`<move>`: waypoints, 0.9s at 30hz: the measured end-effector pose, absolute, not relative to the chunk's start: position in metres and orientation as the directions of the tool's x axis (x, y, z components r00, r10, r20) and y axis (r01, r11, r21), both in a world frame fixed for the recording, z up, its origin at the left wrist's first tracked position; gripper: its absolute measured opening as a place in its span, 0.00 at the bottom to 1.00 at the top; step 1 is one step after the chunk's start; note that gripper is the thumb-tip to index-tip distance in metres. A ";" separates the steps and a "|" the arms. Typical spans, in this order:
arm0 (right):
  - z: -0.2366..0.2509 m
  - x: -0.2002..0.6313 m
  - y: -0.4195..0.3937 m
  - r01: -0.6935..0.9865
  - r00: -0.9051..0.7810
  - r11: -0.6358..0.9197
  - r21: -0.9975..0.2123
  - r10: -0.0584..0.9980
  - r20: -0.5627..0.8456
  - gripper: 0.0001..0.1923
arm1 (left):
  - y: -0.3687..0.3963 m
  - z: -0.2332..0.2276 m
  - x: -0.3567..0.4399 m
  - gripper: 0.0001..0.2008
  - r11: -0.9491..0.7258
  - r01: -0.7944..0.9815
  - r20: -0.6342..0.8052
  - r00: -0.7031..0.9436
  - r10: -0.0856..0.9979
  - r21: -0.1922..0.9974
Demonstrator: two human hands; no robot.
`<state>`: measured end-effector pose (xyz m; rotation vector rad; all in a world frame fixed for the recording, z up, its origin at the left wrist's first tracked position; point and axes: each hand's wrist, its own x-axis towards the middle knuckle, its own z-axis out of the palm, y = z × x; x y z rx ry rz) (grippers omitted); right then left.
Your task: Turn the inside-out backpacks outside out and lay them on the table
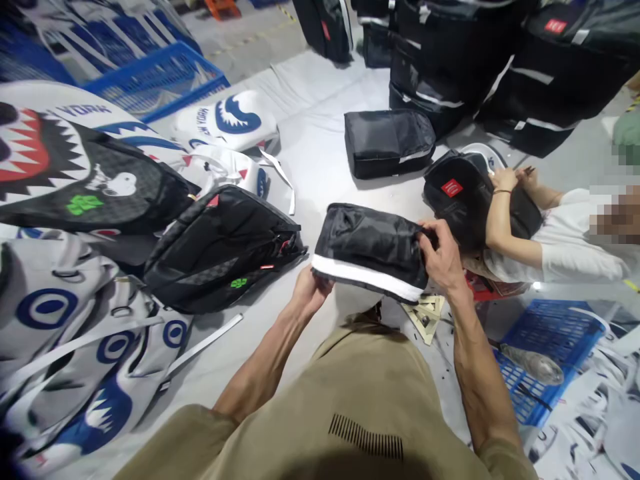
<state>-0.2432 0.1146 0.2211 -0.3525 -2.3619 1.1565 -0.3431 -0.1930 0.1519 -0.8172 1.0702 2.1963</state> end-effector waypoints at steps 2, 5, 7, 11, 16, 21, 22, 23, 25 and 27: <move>0.219 -0.260 0.113 0.094 -0.847 0.542 -0.835 0.485 0.219 0.21 | -0.188 0.165 -0.347 0.10 -0.495 -0.726 -0.729 -0.642 0.239 0.477; 0.211 -0.271 0.114 0.150 -0.818 0.499 -0.854 0.548 0.176 0.23 | -0.182 0.174 -0.350 0.19 -0.450 -0.750 -0.727 -0.631 0.270 0.485; 0.206 -0.274 0.117 0.148 -0.804 0.501 -0.853 0.563 0.191 0.24 | -0.179 0.176 -0.350 0.22 -0.441 -0.748 -0.712 -0.641 0.286 0.496; 0.201 -0.280 0.131 0.157 -0.777 0.498 -0.853 0.595 0.204 0.26 | -0.175 0.177 -0.353 0.21 -0.444 -0.734 -0.681 -0.664 0.309 0.513; 0.198 -0.288 0.140 0.151 -0.771 0.458 -0.876 0.609 0.186 0.26 | -0.169 0.169 -0.359 0.19 -0.449 -0.709 -0.671 -0.689 0.276 0.544; 0.198 -0.292 0.141 0.144 -0.778 0.428 -0.892 0.607 0.165 0.25 | -0.168 0.150 -0.359 0.25 -0.443 -0.671 -0.628 -0.732 0.265 0.595; 0.198 -0.293 0.142 0.154 -0.777 0.427 -0.891 0.610 0.158 0.25 | -0.167 0.146 -0.359 0.25 -0.436 -0.657 -0.610 -0.746 0.265 0.615; 0.197 -0.294 0.145 0.167 -0.772 0.427 -0.888 0.617 0.152 0.26 | -0.167 0.140 -0.358 0.23 -0.425 -0.638 -0.588 -0.765 0.262 0.641; 0.192 -0.296 0.152 0.193 -0.751 0.425 -0.884 0.644 0.146 0.26 | -0.165 0.128 -0.357 0.19 -0.389 -0.581 -0.534 -0.813 0.233 0.715; 0.184 -0.297 0.165 0.213 -0.713 0.419 -0.883 0.684 0.152 0.24 | -0.166 0.111 -0.356 0.16 -0.327 -0.504 -0.483 -0.863 0.149 0.799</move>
